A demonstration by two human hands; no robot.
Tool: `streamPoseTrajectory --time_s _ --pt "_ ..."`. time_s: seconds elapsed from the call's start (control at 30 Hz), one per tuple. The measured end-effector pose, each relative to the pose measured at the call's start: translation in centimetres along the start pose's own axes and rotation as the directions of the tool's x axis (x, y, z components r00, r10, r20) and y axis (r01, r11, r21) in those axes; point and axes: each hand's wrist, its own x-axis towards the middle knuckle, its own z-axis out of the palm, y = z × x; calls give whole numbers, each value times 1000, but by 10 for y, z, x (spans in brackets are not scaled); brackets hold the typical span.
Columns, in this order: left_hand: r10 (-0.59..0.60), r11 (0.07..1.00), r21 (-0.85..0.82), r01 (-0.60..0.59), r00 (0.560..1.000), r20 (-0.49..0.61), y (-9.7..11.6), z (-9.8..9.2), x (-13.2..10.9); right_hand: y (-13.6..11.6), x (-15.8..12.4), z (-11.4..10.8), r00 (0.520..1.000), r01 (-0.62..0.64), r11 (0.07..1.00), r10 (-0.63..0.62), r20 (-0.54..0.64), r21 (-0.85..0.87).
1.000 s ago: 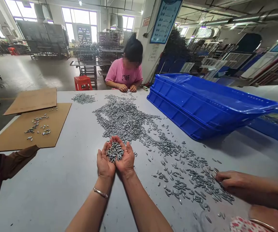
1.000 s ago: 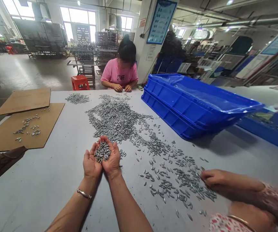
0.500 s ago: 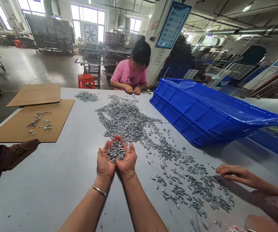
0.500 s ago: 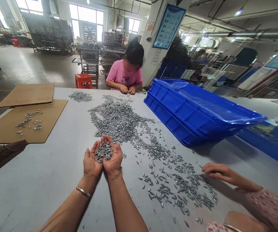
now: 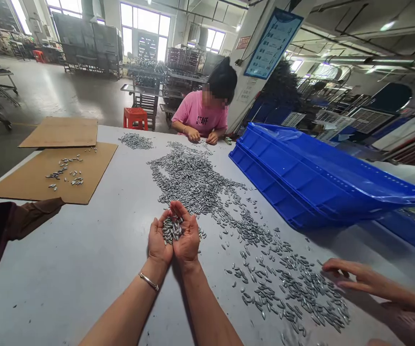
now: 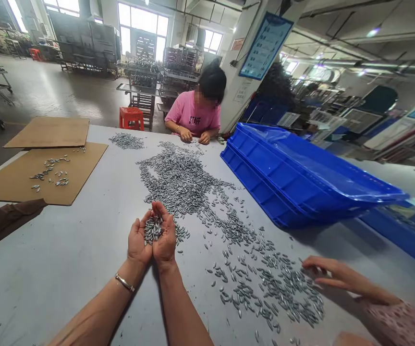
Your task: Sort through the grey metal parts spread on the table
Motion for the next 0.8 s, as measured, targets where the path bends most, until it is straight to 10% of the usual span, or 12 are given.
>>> streamPoseTrajectory --time_s 0.37,0.67,0.8 --pt "-125 983 -119 137 987 100 4 -1 -3 -8 -14 20 984 154 983 -143 106 -101" --pt "-138 945 -285 163 985 106 14 -4 1 -11 13 -13 926 166 984 -134 -353 64" --pt "-138 941 -288 180 977 162 23 -2 3 5 17 -25 935 31 993 13 -355 117"
